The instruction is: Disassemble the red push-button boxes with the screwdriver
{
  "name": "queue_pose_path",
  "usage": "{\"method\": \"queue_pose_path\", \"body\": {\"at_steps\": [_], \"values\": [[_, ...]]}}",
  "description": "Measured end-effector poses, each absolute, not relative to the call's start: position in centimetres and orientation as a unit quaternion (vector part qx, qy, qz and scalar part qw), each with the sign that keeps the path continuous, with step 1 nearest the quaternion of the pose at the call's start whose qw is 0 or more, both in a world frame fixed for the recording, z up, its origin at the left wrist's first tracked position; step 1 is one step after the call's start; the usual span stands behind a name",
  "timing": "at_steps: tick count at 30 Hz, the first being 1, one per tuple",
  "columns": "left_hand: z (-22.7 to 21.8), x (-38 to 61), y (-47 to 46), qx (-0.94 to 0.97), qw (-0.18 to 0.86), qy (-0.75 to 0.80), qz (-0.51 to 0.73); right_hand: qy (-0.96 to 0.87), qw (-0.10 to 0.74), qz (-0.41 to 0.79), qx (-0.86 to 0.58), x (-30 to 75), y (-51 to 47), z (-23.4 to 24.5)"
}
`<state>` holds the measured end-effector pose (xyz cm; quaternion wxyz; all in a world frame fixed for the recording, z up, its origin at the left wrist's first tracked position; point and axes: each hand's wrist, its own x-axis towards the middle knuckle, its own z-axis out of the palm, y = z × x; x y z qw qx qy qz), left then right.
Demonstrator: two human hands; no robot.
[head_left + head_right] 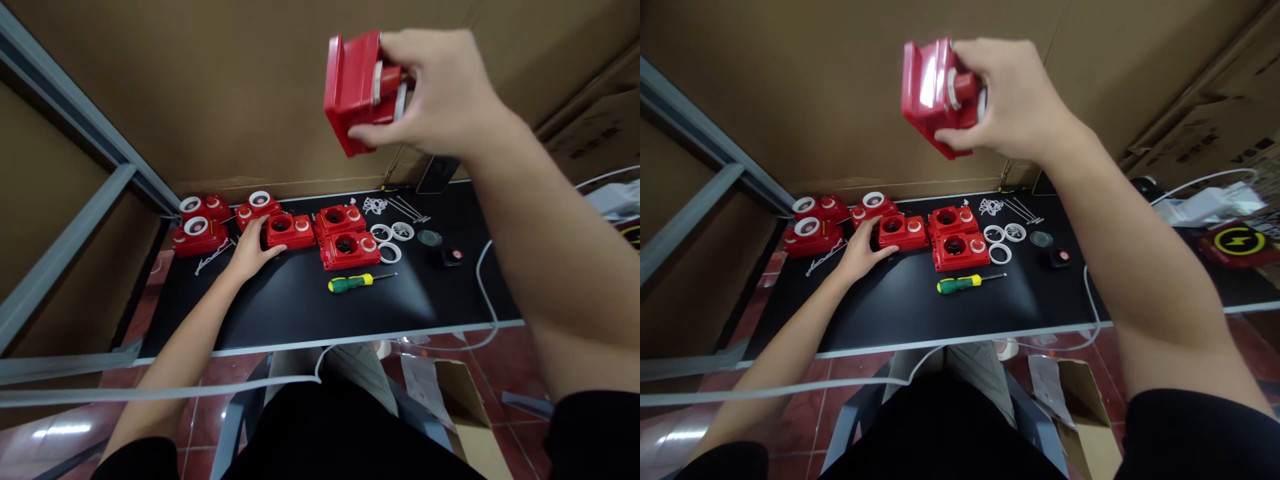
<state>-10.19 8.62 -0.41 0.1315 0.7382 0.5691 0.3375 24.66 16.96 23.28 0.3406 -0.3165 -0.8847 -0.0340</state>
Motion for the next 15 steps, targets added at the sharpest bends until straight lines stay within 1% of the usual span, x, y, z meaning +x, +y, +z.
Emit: {"method": "queue_pose_path", "body": {"at_steps": [2,5,8,10,12,15], "values": [[-0.6,-10.3,8.5,0.737,0.143,0.564,0.342,-0.874,0.363,-0.044,-0.318,23.9,17.4,24.8],[-0.8,-10.3,8.4,0.735,0.158,0.559,0.35,-0.865,0.369,-0.048,-0.338,23.0,17.5,26.8],[-0.1,-10.5,8.3,0.731,0.163,0.555,0.362,-0.874,0.348,-0.027,-0.337,22.2,16.5,27.6],[1.3,-11.0,7.6,0.729,0.16,0.55,0.374,-0.897,0.306,-0.018,-0.32,21.4,15.1,26.8],[3.4,-11.7,6.1,0.728,0.149,0.545,0.389,-0.923,0.251,-0.02,-0.289,20.1,13.1,25.0],[6.4,-12.5,2.3,0.712,0.138,0.531,0.439,-0.965,0.111,0.035,-0.236,17.4,9.6,20.9]]}}
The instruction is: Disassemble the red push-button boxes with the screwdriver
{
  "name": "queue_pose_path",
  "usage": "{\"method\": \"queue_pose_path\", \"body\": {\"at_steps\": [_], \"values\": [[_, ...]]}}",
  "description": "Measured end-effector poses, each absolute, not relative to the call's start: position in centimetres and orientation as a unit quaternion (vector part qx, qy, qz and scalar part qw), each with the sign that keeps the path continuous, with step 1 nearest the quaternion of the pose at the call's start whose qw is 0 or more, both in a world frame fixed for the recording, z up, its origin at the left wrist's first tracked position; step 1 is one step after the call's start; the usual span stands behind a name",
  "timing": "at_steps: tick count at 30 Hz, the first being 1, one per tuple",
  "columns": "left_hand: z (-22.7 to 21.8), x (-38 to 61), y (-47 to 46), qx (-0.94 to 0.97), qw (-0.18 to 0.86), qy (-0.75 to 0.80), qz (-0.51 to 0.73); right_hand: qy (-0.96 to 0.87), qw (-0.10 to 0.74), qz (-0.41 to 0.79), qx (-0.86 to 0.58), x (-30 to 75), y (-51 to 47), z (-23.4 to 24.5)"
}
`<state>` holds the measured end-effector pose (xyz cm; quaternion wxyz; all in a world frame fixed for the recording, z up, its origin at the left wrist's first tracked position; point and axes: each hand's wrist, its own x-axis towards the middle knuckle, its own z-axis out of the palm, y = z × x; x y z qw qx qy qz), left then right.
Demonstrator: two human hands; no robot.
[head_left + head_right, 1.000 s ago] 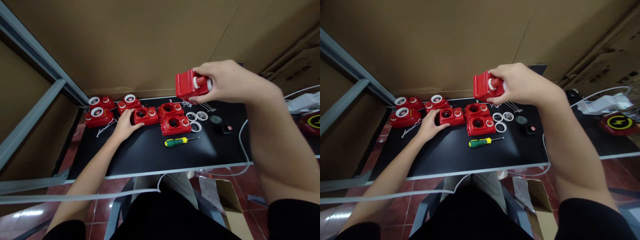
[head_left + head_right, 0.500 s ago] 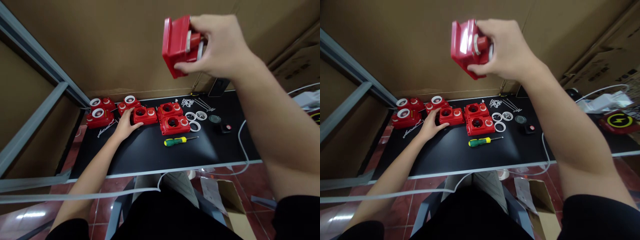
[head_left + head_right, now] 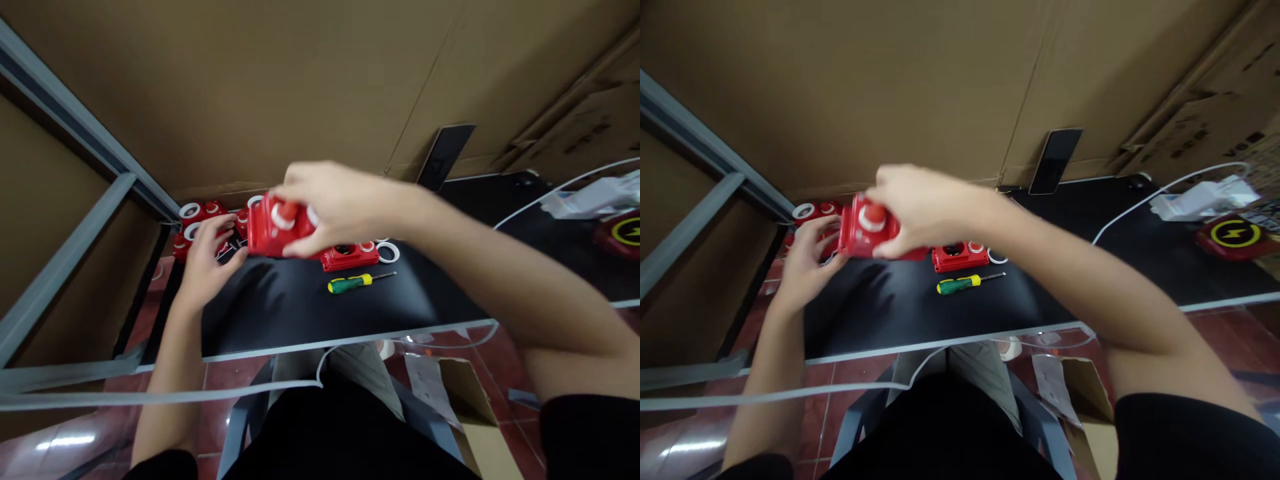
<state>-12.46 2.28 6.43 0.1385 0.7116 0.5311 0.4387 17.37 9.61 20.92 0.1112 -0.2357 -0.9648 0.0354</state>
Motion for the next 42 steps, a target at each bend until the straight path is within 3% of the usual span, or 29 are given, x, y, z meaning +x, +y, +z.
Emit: {"method": "queue_pose_path", "body": {"at_steps": [4,9,12,14,18,22,25,35,42], "values": [[7.3,-12.3,-2.9,0.693,0.193,0.528,0.451,-0.982,0.022,0.021,-0.184,12.7,6.3,15.1],[3.8,-11.4,-5.1,0.692,0.26,0.575,0.352,-0.989,0.034,0.034,-0.136,9.1,5.2,10.5],[2.0,-11.2,-5.0,0.665,0.264,0.597,0.362,-0.989,0.041,0.086,-0.113,10.8,6.9,11.4],[1.5,-11.1,-5.0,0.657,0.254,0.607,0.368,-0.971,0.103,0.175,-0.123,13.8,9.7,13.0],[1.5,-11.1,-5.2,0.67,0.204,0.625,0.345,-0.918,0.228,0.105,-0.308,21.2,18.1,14.1],[1.3,-11.3,-5.4,0.674,0.19,0.618,0.357,-0.909,0.112,0.108,-0.386,26.4,25.0,10.6],[1.0,-11.5,-5.5,0.674,0.209,0.608,0.364,-0.919,0.074,0.158,-0.354,27.5,27.2,7.8],[0.9,-11.9,-5.5,0.666,0.242,0.611,0.353,-0.923,0.095,0.201,-0.314,25.7,28.3,4.0],[0.9,-11.9,-5.4,0.661,0.246,0.612,0.357,-0.912,0.119,0.187,-0.345,26.2,28.1,5.8]]}}
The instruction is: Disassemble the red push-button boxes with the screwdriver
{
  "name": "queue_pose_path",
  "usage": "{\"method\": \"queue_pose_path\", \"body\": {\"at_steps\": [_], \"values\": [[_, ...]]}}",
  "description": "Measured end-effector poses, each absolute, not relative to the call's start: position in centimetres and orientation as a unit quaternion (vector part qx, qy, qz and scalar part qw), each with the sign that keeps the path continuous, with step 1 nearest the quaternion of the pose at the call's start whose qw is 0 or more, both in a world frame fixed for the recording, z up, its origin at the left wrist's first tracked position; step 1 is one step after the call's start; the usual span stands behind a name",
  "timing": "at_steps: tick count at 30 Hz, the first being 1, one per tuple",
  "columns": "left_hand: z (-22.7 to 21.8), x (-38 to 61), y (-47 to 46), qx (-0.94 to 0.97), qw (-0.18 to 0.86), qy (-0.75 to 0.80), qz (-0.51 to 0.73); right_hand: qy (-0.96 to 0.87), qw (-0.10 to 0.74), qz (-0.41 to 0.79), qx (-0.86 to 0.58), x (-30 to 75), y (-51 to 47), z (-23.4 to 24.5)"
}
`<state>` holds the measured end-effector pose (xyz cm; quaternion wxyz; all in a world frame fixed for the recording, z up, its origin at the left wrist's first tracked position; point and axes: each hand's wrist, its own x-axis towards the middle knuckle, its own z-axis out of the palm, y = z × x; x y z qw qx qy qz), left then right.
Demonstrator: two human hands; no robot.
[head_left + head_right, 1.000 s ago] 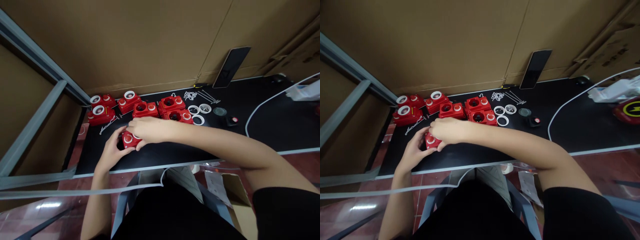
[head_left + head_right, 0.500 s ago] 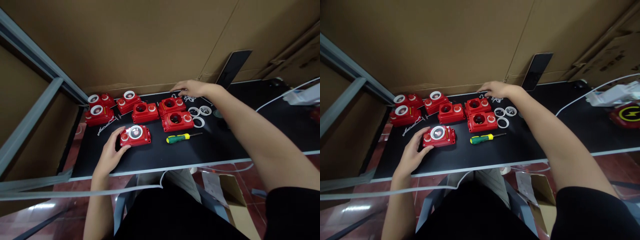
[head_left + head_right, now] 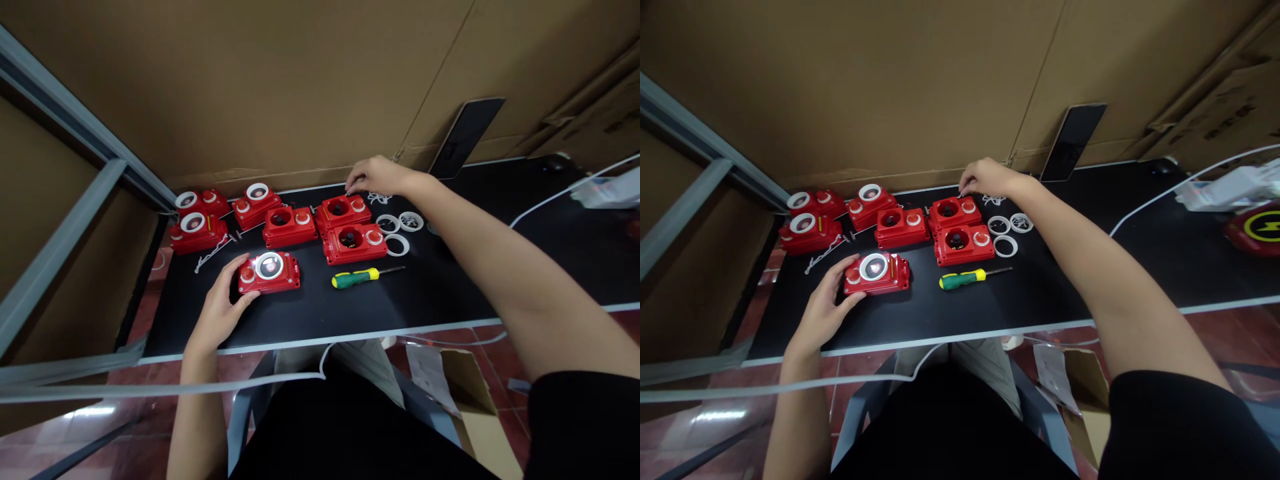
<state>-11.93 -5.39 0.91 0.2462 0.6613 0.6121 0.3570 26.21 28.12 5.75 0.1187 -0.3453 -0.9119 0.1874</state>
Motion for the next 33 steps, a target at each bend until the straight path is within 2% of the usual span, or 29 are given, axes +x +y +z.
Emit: {"method": "queue_pose_path", "body": {"at_steps": [5,11,18,21,27,33], "values": [[1.0,-11.8,-5.4,0.664,0.245,0.613,0.352,-0.887,0.212,0.13,-0.39,25.9,26.5,9.5],[0.9,-11.8,-5.4,0.676,0.216,0.614,0.346,-0.872,0.321,0.086,-0.36,24.4,22.3,15.8],[1.0,-11.5,-5.4,0.679,0.186,0.62,0.347,-0.856,0.356,0.091,-0.362,24.2,16.6,21.3],[1.2,-11.3,-5.4,0.679,0.161,0.623,0.353,-0.852,0.36,0.125,-0.36,23.7,14.8,21.8],[1.2,-11.1,-5.4,0.68,0.13,0.634,0.345,-0.835,0.375,0.271,-0.299,21.7,11.4,20.5],[1.1,-11.0,-5.4,0.687,0.113,0.632,0.34,-0.845,0.293,0.344,-0.287,20.5,9.4,17.7]]}}
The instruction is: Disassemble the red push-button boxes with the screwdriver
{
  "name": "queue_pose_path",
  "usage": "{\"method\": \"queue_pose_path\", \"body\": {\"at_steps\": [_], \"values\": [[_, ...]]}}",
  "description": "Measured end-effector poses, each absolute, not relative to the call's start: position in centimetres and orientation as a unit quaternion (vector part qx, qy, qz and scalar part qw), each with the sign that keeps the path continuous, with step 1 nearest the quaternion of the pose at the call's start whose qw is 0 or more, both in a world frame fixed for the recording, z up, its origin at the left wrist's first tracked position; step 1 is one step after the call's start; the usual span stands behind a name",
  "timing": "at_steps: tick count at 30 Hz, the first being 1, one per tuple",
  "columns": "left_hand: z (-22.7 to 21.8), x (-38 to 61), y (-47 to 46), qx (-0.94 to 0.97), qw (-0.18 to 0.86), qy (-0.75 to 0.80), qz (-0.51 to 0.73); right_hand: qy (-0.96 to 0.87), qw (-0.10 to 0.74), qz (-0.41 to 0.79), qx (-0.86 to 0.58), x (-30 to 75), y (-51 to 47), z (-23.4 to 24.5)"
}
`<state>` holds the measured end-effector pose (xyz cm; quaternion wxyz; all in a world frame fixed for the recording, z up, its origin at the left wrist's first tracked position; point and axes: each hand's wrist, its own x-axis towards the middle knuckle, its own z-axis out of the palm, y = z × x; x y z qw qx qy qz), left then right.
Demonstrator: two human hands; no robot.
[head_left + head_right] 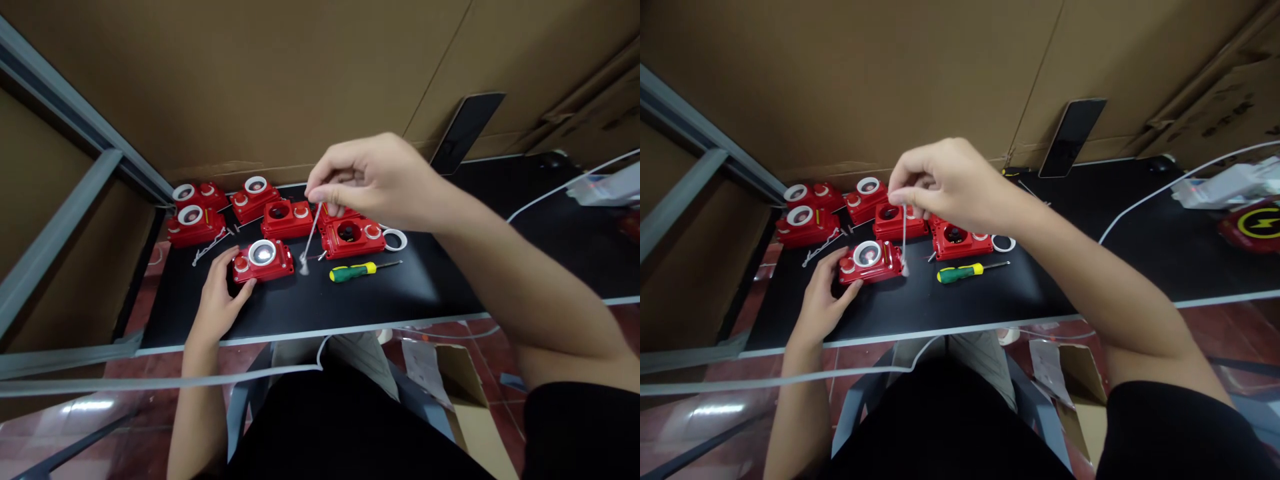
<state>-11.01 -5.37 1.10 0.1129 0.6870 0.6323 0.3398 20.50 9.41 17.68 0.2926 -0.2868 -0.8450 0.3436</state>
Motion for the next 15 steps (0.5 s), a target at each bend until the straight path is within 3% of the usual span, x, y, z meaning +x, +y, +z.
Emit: {"method": "queue_pose_path", "body": {"at_steps": [6,15], "values": [[0.7,-11.2,-5.4,0.682,0.094,0.633,0.353,-0.798,0.314,0.454,-0.241,20.1,9.1,13.6],[0.3,-11.2,-5.9,0.637,0.103,0.635,0.425,-0.791,0.292,0.475,-0.253,20.2,6.9,7.6]]}}
